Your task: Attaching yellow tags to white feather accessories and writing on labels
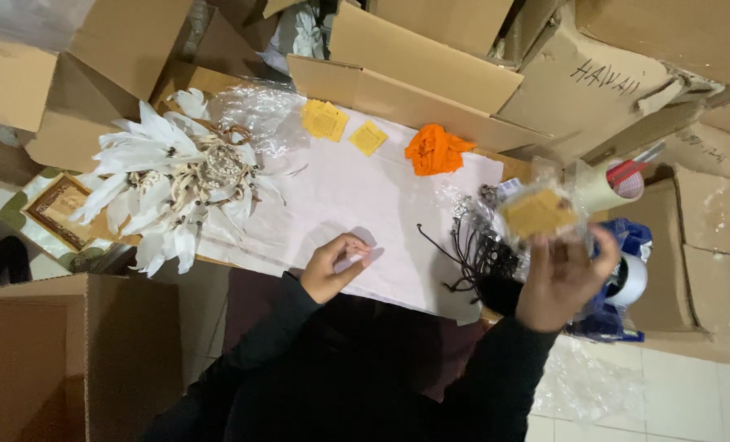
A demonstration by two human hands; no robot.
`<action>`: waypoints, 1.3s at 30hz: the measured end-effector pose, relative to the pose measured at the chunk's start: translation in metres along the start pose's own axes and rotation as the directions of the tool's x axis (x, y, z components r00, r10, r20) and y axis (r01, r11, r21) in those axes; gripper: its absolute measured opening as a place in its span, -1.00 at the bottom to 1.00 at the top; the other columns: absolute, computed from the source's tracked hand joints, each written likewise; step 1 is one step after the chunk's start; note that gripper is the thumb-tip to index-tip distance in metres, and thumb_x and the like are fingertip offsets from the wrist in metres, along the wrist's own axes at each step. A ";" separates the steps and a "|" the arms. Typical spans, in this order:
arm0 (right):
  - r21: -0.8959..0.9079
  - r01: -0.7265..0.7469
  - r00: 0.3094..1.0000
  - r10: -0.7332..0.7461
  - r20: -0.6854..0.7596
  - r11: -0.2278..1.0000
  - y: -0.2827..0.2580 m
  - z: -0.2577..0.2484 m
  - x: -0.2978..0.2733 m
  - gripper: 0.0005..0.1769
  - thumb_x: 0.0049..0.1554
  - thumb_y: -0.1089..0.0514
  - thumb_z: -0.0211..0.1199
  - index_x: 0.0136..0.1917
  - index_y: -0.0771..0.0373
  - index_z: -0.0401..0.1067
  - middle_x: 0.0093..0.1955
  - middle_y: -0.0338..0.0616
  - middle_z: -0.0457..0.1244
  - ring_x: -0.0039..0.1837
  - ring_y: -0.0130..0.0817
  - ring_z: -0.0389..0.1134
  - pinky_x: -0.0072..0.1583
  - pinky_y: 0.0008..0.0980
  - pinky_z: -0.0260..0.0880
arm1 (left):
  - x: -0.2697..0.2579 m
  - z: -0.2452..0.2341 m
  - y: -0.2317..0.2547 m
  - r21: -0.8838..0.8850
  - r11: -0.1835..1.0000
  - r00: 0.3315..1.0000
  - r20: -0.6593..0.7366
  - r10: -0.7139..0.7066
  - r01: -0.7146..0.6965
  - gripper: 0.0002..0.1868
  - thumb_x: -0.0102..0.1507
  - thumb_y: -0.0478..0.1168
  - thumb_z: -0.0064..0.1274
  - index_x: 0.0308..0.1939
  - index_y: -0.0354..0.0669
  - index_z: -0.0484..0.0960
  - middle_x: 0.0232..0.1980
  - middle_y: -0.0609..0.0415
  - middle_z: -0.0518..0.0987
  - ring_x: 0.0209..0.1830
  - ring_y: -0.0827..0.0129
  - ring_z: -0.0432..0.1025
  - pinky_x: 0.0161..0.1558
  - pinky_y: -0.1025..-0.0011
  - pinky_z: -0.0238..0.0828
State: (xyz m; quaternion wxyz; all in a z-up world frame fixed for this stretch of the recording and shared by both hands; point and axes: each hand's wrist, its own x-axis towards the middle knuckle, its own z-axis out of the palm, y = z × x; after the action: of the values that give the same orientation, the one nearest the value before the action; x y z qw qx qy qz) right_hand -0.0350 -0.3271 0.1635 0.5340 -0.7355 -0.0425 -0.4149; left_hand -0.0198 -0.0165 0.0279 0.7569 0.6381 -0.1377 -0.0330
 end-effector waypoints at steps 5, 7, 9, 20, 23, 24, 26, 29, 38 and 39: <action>-0.106 0.168 0.959 -0.137 0.249 0.980 0.051 0.073 0.035 -0.60 0.07 0.43 0.41 0.14 0.27 0.37 0.22 -0.01 0.08 0.21 -0.13 0.20 0.28 -0.23 0.26 | 0.002 -0.009 -0.021 -0.150 0.984 0.995 -0.011 -0.097 0.094 -0.76 0.28 -0.34 0.18 0.01 -0.29 0.59 -0.06 -0.15 0.65 0.00 0.27 0.56 0.18 0.23 0.46; 0.138 -0.069 0.965 0.031 0.259 0.988 0.106 0.089 0.027 -0.27 -0.04 0.67 0.32 0.31 0.25 0.22 0.09 -0.23 0.07 0.04 -0.48 0.22 0.12 -0.50 0.35 | 0.003 -0.010 -0.024 -0.177 0.979 0.994 -0.027 -0.107 0.101 -0.77 0.29 -0.31 0.18 0.00 -0.29 0.58 -0.05 -0.13 0.63 -0.02 0.32 0.55 0.16 0.29 0.48; -0.175 -0.423 0.827 0.458 0.327 0.889 0.206 0.072 0.025 -0.20 0.07 0.53 0.23 0.45 0.09 0.01 -0.14 -0.21 0.17 -0.12 -0.46 0.24 -0.03 -0.63 0.22 | 0.003 -0.012 -0.021 -0.180 0.979 0.994 -0.031 -0.103 0.096 -0.78 0.29 -0.33 0.18 -0.01 -0.31 0.59 -0.09 -0.11 0.61 -0.06 0.32 0.55 0.12 0.31 0.51; -0.827 -0.027 0.842 0.458 0.284 0.562 0.244 0.092 0.017 -0.22 0.10 0.04 0.32 0.44 0.01 -0.06 -0.04 -0.04 0.40 0.04 0.10 0.47 0.05 0.07 0.48 | 0.003 -0.010 -0.011 -0.218 0.973 0.996 -0.014 -0.085 0.079 -0.80 0.31 -0.35 0.12 -0.01 -0.35 0.57 -0.10 -0.15 0.59 -0.05 0.25 0.56 0.08 0.29 0.52; -0.827 0.098 0.867 0.360 0.344 0.554 0.239 0.084 0.014 -0.24 0.05 -0.05 0.33 0.40 0.04 0.03 -0.05 -0.01 0.39 0.01 0.12 0.48 0.01 0.08 0.49 | 0.002 -0.010 -0.014 -0.210 0.974 0.996 -0.011 -0.091 0.087 -0.80 0.32 -0.33 0.13 0.00 -0.34 0.57 -0.10 -0.14 0.59 -0.05 0.26 0.55 0.08 0.30 0.52; -0.796 0.157 0.868 0.303 0.393 0.584 0.239 0.079 0.015 -0.25 0.02 -0.08 0.31 0.38 0.04 0.06 -0.02 -0.08 0.39 0.01 0.04 0.49 -0.01 0.04 0.50 | 0.003 -0.010 -0.015 -0.200 0.976 0.996 -0.007 -0.093 0.090 -0.79 0.33 -0.32 0.13 0.01 -0.33 0.57 -0.10 -0.13 0.59 -0.05 0.28 0.54 0.08 0.31 0.51; -0.844 0.283 0.872 0.244 0.425 0.456 0.215 0.064 0.011 -0.34 -0.06 -0.17 0.28 0.23 0.01 0.13 -0.06 -0.10 0.35 -0.06 0.05 0.47 -0.09 0.06 0.47 | 0.003 -0.010 -0.012 -0.194 0.976 0.995 -0.013 -0.100 0.096 -0.78 0.32 -0.31 0.14 0.01 -0.32 0.57 -0.09 -0.12 0.58 -0.04 0.28 0.54 0.09 0.30 0.51; -0.843 0.450 0.805 0.275 0.526 0.296 0.194 0.043 0.012 -0.41 -0.18 -0.22 0.28 0.06 0.01 0.24 -0.06 -0.09 0.29 -0.03 0.07 0.44 -0.06 0.08 0.44 | 0.004 -0.010 -0.014 -0.189 0.976 0.994 -0.012 -0.108 0.104 -0.78 0.32 -0.30 0.15 0.01 -0.32 0.58 -0.10 -0.11 0.58 -0.04 0.29 0.54 0.10 0.30 0.50; -0.765 0.616 0.740 0.192 0.644 0.188 0.182 0.018 0.004 -0.58 -0.11 -0.02 0.20 0.04 0.06 0.48 0.04 -0.07 0.32 0.10 -0.05 0.43 0.01 -0.07 0.47 | 0.008 -0.015 0.040 0.183 0.980 0.956 0.292 0.022 -0.079 -0.65 0.32 -0.19 0.12 0.10 -0.36 0.51 -0.02 -0.34 0.53 0.12 -0.17 0.48 0.23 -0.06 0.35; -0.736 0.651 0.728 0.124 0.675 0.187 0.169 0.018 0.005 -0.53 -0.11 -0.04 0.22 0.09 0.05 0.48 0.12 -0.03 0.32 0.16 -0.01 0.40 0.07 -0.05 0.45 | 0.009 -0.016 0.059 0.255 0.944 0.915 0.392 0.098 -0.210 -0.60 0.31 -0.17 0.15 0.13 -0.35 0.49 0.00 -0.34 0.51 0.15 -0.28 0.45 0.24 -0.13 0.31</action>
State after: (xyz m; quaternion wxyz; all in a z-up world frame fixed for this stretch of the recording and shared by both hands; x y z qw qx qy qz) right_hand 0.0634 -0.3862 0.0383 -0.1647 -0.9654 -0.0848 -0.1836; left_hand -0.0146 0.0077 0.0847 0.6145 0.7116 -0.3328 -0.0729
